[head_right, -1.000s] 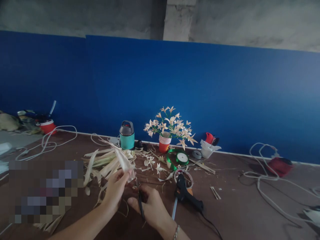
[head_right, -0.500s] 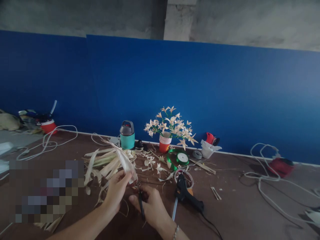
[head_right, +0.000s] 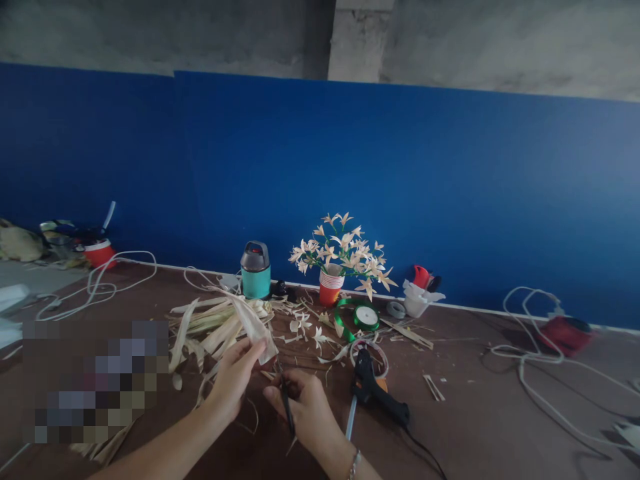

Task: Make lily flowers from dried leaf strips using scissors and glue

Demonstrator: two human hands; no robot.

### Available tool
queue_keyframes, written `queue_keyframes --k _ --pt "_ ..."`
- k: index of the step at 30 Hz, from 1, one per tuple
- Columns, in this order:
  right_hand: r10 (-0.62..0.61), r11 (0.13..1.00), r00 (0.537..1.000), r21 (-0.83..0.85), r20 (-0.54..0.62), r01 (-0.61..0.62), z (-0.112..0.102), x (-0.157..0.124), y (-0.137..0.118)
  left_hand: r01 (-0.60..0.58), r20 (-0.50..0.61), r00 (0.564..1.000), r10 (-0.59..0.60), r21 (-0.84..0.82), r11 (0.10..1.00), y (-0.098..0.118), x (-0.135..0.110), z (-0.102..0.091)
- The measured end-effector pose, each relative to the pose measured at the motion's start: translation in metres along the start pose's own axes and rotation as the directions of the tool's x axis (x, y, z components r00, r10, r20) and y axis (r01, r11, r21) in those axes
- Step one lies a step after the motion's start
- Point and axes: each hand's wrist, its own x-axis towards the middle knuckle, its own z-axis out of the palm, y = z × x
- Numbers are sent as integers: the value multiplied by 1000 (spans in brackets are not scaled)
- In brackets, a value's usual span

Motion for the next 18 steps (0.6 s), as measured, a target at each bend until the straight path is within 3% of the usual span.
queue_keyframes --k 18 --pt "79 997 997 -24 -8 -79 -4 0 -3 20 133 991 -10 -78 997 0 10 -8"
